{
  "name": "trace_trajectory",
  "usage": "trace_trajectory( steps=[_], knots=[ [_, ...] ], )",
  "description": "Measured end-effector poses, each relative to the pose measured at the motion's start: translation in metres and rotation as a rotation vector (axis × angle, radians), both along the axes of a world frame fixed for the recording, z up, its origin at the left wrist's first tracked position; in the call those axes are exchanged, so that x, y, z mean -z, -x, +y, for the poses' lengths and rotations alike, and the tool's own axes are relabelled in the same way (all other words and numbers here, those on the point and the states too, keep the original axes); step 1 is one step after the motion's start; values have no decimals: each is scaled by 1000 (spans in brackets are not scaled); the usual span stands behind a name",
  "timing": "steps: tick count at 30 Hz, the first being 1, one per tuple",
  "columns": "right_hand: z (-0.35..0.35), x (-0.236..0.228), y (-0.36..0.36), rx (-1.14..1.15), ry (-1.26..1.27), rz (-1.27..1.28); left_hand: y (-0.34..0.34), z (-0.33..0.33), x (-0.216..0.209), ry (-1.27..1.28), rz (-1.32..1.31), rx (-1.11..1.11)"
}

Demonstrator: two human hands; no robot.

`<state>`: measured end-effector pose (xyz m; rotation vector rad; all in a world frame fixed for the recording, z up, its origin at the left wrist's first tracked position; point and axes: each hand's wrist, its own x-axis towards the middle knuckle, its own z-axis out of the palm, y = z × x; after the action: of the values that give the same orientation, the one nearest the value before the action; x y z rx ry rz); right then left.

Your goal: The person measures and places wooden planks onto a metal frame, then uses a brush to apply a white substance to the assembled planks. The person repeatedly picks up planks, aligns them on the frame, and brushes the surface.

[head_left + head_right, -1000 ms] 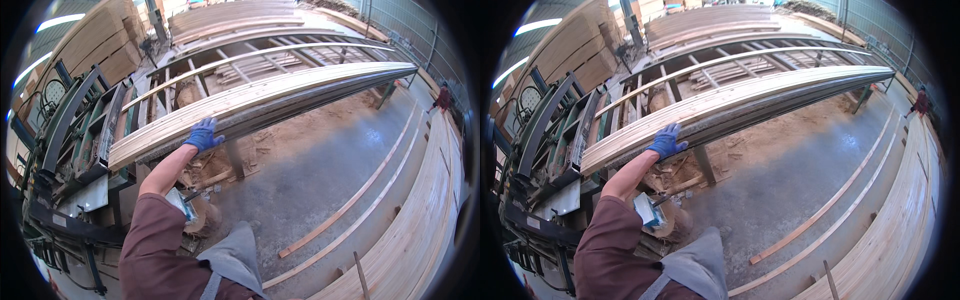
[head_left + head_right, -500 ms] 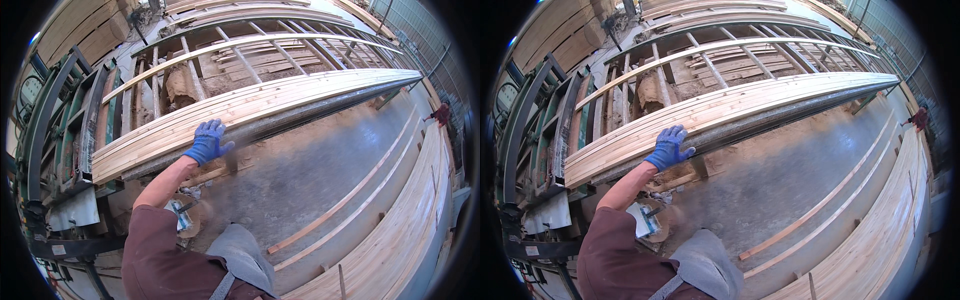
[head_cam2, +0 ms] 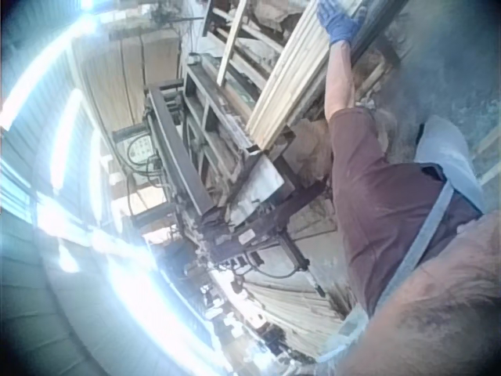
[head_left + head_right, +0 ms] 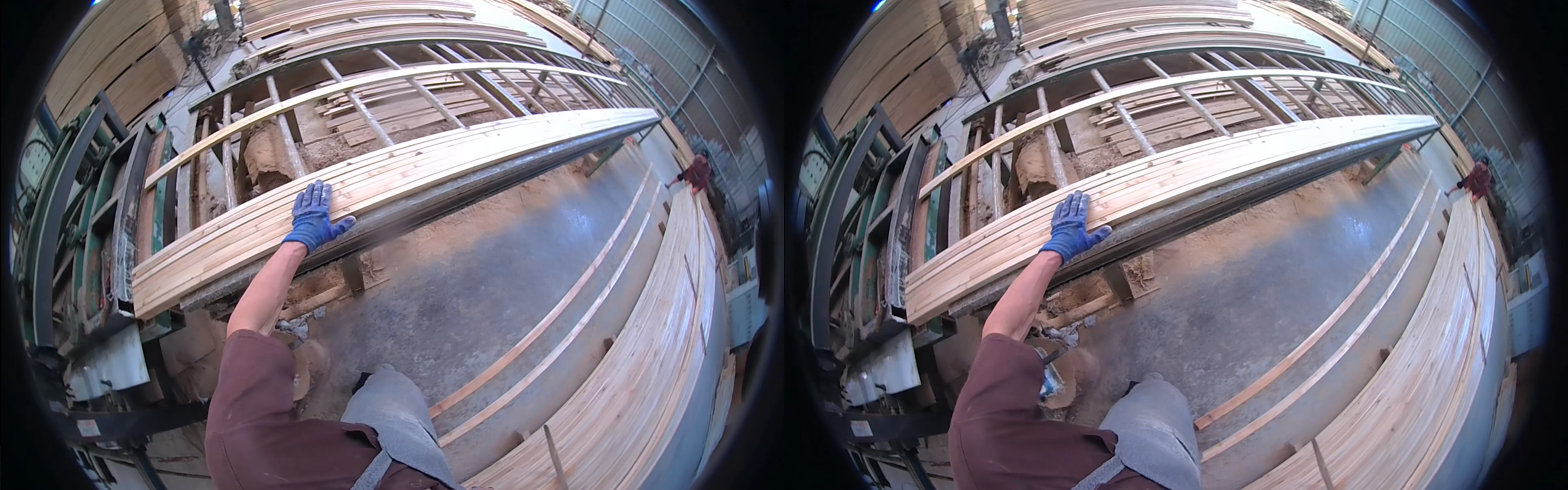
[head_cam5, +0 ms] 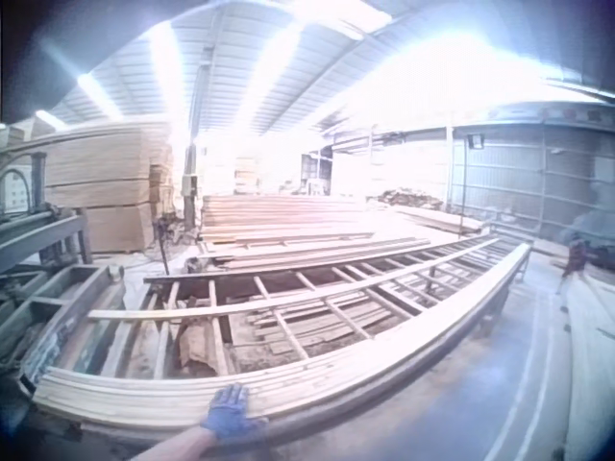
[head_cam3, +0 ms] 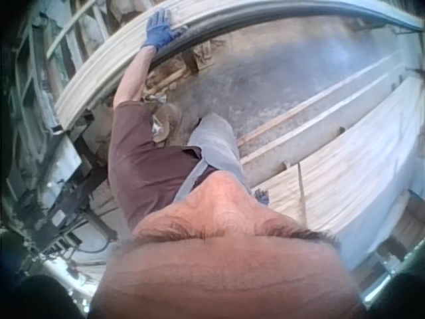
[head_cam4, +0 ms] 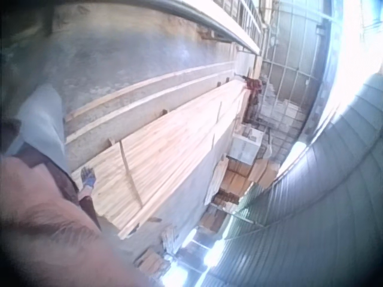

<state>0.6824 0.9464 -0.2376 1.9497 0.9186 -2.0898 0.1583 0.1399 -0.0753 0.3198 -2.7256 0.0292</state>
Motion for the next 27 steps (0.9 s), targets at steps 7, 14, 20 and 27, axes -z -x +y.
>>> trace_trajectory(
  steps=[7,14,20,27],
  knots=[
    [-36,20,-41,15,-25,8,43,-5,-39,-39,80,105],
    [-59,73,-132,-93,-88,177,35,-20,33,-358,25,263],
    [-106,62,-180,316,-119,-85,-60,246,16,-583,-149,818],
    [-20,104,-309,688,-253,-70,-299,571,125,-634,-1392,1081]
  ],
)
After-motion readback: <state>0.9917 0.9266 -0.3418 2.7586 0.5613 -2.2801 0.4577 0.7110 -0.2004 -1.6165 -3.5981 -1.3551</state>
